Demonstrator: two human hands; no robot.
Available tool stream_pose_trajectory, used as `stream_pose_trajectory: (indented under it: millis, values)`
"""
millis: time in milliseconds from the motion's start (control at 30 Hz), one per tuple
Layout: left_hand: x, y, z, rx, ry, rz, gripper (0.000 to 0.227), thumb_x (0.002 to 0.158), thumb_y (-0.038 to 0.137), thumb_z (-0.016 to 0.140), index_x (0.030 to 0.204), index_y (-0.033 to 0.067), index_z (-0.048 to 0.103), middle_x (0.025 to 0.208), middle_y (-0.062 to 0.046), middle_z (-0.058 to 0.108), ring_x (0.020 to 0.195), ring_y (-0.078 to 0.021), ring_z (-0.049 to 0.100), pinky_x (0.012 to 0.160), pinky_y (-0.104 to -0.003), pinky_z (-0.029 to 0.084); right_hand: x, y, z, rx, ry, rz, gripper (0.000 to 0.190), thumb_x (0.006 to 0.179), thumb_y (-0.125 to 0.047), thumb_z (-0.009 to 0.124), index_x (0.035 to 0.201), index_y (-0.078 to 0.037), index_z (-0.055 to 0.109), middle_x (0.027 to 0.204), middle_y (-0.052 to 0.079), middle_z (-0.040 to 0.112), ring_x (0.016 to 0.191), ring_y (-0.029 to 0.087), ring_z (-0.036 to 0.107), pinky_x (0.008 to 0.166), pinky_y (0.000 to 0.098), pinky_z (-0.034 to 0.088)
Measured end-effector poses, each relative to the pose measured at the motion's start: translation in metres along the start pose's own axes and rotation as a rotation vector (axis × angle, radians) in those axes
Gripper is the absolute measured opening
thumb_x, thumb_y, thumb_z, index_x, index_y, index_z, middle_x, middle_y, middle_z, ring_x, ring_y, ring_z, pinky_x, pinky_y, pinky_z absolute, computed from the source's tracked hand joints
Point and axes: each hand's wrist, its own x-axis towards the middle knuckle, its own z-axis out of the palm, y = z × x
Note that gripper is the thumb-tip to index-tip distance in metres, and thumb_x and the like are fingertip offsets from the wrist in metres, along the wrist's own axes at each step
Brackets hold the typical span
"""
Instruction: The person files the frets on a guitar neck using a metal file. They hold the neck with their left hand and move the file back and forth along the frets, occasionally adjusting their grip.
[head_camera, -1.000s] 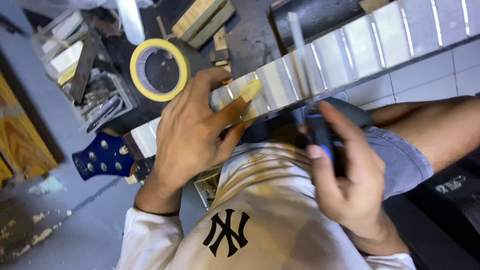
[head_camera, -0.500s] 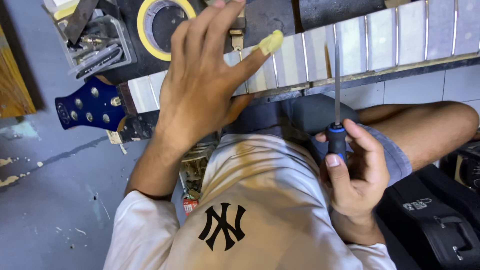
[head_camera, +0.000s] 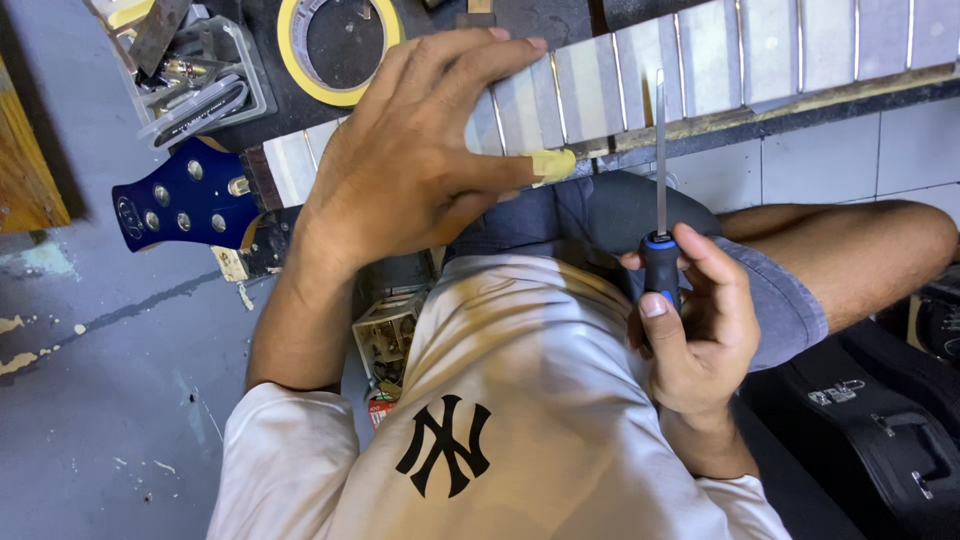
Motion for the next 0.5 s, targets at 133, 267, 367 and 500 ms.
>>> stream_pose_trajectory:
  millis: [133,267,367,500]
  values:
    - [-0.001,-0.004,-0.001,-0.252,0.114,0.039,0.007,0.112,0.011,0.078,0.109,0.0048,0.079,0.145,-0.03,0.056,0.132,-0.0519,0.057,0.102,-0.063,0.053,-0.01,-0.005,-0.001,0.021,-0.051,0.058,0.057,0.103,0.0,0.055,0.158,0.005,0.039,0.123,0.031,0.07,0.049,0.015,0.051,0.048,0.0221,0.044]
    - [-0.001,-0.002,0.003,-0.131,0.103,-0.027,0.01,0.105,0.009,0.091,0.105,0.0057,0.082,0.145,-0.025,0.057,0.127,-0.0464,0.06,0.093,-0.057,0.054,-0.008,-0.018,-0.001,-0.297,-0.19,-0.015,0.062,0.099,-0.007,0.059,0.158,0.004,0.045,0.135,0.019,0.075,0.065,0.009,0.064,0.076,0.0233,0.057]
    - [-0.001,-0.002,0.005,-0.136,0.115,-0.032,0.007,0.104,0.003,0.089,0.102,0.0062,0.083,0.145,-0.025,0.058,0.127,-0.0459,0.064,0.095,-0.056,0.056,-0.006,-0.025,0.005,-0.275,-0.243,-0.089,0.055,0.102,-0.007,0.06,0.154,0.006,0.047,0.134,0.022,0.073,0.065,0.012,0.065,0.074,0.0245,0.059]
    - [-0.001,-0.002,0.005,-0.136,0.114,-0.022,0.008,0.105,0.002,0.088,0.102,0.006,0.082,0.144,-0.027,0.057,0.129,-0.0465,0.065,0.097,-0.057,0.055,-0.007,-0.022,0.005,-0.386,-0.238,-0.141,0.059,0.101,-0.012,0.063,0.155,0.007,0.047,0.139,0.022,0.071,0.119,0.026,0.072,0.105,0.0332,0.056]
